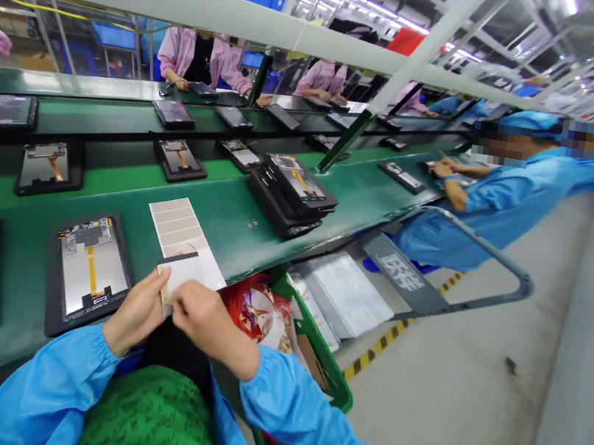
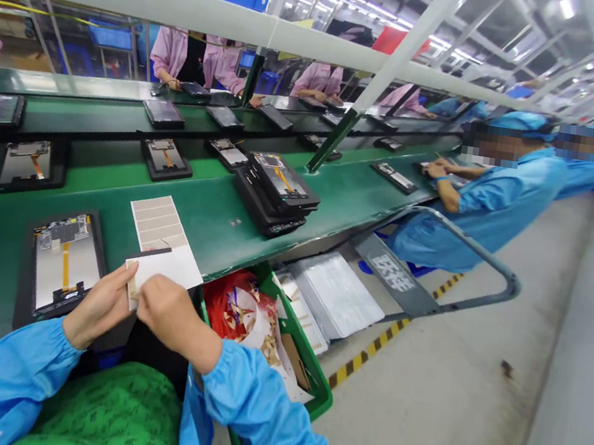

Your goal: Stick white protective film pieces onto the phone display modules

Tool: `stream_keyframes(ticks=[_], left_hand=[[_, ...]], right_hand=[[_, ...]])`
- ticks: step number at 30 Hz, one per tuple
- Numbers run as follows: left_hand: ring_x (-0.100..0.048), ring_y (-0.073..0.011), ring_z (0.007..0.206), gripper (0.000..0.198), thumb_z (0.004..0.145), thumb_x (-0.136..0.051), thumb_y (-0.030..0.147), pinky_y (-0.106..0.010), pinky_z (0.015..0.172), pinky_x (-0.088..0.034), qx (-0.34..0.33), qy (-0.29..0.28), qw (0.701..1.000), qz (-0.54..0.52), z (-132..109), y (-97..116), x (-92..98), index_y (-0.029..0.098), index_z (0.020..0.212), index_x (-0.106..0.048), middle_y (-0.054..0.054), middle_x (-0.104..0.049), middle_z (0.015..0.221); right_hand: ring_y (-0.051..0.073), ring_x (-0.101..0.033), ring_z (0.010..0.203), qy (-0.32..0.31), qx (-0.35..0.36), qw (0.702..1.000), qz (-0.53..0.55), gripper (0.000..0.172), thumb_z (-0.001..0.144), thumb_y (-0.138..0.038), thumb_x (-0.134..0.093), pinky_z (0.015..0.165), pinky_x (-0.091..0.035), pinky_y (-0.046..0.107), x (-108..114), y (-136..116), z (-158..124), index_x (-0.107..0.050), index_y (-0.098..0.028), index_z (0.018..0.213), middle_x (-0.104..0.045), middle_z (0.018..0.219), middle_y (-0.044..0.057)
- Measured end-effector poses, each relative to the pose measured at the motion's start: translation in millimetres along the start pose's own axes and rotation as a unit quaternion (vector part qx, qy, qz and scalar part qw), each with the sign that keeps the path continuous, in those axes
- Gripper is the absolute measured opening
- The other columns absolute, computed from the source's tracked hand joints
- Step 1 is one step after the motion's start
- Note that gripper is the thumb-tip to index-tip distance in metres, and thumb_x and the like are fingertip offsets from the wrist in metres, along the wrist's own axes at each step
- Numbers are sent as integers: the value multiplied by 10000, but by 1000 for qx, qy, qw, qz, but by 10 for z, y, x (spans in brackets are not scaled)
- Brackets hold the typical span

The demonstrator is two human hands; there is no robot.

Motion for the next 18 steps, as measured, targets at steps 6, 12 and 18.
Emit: stream_keyframes(ticks=[6, 12, 18], left_hand=[[-645, -296, 1198, 590, 825, -760, 229, -439, 1090, -457, 59, -43, 997, 28, -101, -188, -86, 179, 1382, -571, -123, -705, 1266], [-618, -312, 1244, 561, 892, -682, 376, -460, 1108, -444, 74, -23, 996, -32, -54, -156, 39, 172, 1400, -563, -132, -681, 1311], [-556, -281, 1321, 556, 903, -674, 364, -432, 1144, -401, 18, -13, 999, -31, -139, -58, 45, 231, 1427, -544, -94, -640, 1382]], right_hand=[[181, -651, 671, 220, -404, 886, 53, 157, 884, -307, -539, 658, -519, 292, 653, 1483, -951, -630, -179, 871, -698, 769, 39], [312, -680, 831, -48, -540, 805, -243, 169, 895, -190, -546, 710, -534, 423, 701, 2079, -2354, -707, -149, 871, -713, 939, 205], [338, -570, 1261, -44, -172, 978, -113, 514, 905, -188, -611, 989, -546, 536, 233, 772, -1141, -514, -193, 1409, -564, 1401, 187]])
Point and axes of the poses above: each hand's wrist, its own z-axis towards the middle knuckle, its own x-axis out of the back of the hand, y = z × x, the point moved 10 cm from there along z, towards the middle knuckle
